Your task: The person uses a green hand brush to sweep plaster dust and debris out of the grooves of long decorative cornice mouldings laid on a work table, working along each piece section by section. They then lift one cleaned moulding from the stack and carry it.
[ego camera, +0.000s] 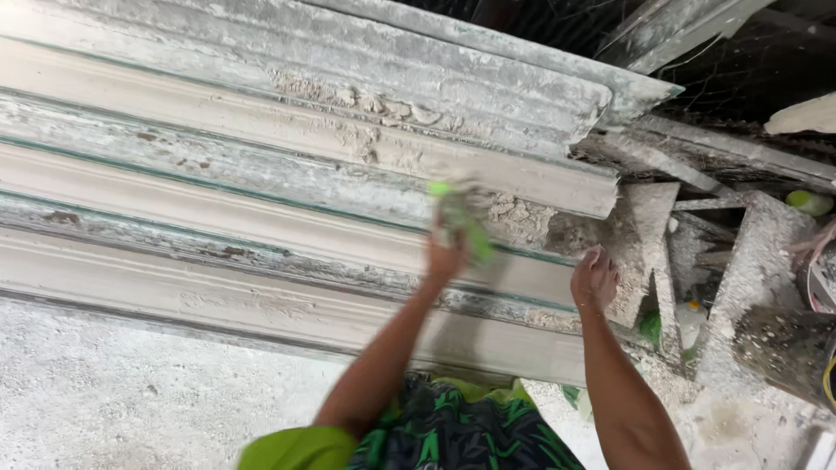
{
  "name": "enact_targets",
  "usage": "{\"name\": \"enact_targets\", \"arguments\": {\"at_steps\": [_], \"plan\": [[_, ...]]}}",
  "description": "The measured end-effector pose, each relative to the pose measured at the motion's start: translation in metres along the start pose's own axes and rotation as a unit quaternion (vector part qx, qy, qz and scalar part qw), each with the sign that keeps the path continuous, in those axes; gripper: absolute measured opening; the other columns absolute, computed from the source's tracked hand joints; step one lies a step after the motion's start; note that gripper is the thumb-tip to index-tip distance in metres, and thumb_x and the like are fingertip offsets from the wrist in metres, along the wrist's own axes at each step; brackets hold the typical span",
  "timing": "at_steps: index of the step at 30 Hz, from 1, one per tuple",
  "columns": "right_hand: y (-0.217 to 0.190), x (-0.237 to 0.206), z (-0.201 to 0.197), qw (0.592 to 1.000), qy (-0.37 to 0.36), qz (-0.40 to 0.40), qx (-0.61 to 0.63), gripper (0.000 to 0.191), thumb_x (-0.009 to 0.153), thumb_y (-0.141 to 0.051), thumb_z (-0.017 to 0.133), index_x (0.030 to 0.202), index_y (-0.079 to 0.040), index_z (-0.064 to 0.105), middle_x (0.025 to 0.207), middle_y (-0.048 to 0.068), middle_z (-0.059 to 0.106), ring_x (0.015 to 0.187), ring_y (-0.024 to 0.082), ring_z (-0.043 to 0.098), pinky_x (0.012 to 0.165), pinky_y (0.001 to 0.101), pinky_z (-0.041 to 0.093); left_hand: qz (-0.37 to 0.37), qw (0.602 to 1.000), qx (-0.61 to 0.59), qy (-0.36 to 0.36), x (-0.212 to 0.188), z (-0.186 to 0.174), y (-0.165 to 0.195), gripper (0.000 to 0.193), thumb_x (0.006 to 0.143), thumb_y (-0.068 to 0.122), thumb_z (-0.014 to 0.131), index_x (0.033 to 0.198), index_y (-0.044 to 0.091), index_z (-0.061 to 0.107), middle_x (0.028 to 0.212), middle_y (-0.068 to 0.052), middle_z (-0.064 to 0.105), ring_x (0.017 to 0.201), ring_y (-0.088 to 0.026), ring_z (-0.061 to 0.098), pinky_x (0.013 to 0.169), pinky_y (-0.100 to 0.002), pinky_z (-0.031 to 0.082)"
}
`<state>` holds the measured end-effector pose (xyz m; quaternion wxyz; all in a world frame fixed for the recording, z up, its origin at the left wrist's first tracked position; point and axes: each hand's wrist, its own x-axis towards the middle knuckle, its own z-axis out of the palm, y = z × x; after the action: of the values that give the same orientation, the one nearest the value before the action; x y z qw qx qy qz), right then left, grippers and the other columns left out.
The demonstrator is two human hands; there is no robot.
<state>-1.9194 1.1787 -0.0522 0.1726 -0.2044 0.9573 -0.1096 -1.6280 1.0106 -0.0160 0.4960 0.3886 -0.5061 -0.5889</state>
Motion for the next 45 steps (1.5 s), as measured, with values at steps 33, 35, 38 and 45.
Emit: {"name": "enact_targets", "arguments": {"at_steps": [33, 35, 38, 45], "plan": [[-0.014, -0.003, -0.011, 0.994, 0.067, -0.060, 0.064, 0.057, 0.109, -0.042, 0.033, 0.150, -0.003, 0.043, 0.149, 0.025, 0.046, 0.133, 0.046, 0.047, 0.109, 0.0569, 0.036, 0.103, 0.994, -0.025, 0.024, 0.226, -0.321, 0.088, 0.072, 0.115, 0.042, 0.048, 0.168, 0.012, 0.009, 0.150, -0.029, 0.050, 0.136, -0.040, 0.063, 0.101, -0.050, 0.065], [-0.019, -0.005, -0.012, 0.996, 0.059, -0.052, 0.043, 0.058, 0.108, -0.042, 0.034, 0.151, -0.004, 0.041, 0.150, 0.024, 0.046, 0.134, 0.045, 0.048, 0.109, 0.0568, 0.037, 0.044, 0.990, 0.065, 0.121, 0.255, -0.343, 0.116, 0.075, 0.108, 0.039, 0.055, 0.160, 0.010, 0.009, 0.142, -0.029, 0.051, 0.119, -0.038, 0.068, 0.087, -0.047, 0.066], [-0.025, -0.006, -0.015, 0.998, 0.042, -0.034, 0.025, 0.060, 0.107, -0.044, 0.035, 0.153, -0.006, 0.040, 0.153, 0.022, 0.044, 0.134, 0.044, 0.048, 0.109, 0.0570, 0.037, 0.185, 0.911, 0.333, 0.156, 0.246, -0.273, 0.081, 0.043, 0.128, 0.033, 0.037, 0.160, 0.003, 0.036, 0.150, -0.017, 0.056, 0.130, -0.025, 0.066, 0.104, -0.033, 0.063], [-0.022, -0.007, -0.017, 0.999, 0.027, -0.031, 0.020, 0.062, 0.107, -0.048, 0.034, 0.155, -0.009, 0.039, 0.153, 0.023, 0.047, 0.136, 0.046, 0.047, 0.110, 0.0587, 0.036, -0.110, 0.976, 0.140, -0.125, 0.161, -0.053, -0.011, 0.056, 0.097, 0.004, 0.049, 0.152, 0.013, 0.041, 0.108, -0.009, 0.066, 0.078, -0.020, 0.071, 0.055, -0.032, 0.063]]}}
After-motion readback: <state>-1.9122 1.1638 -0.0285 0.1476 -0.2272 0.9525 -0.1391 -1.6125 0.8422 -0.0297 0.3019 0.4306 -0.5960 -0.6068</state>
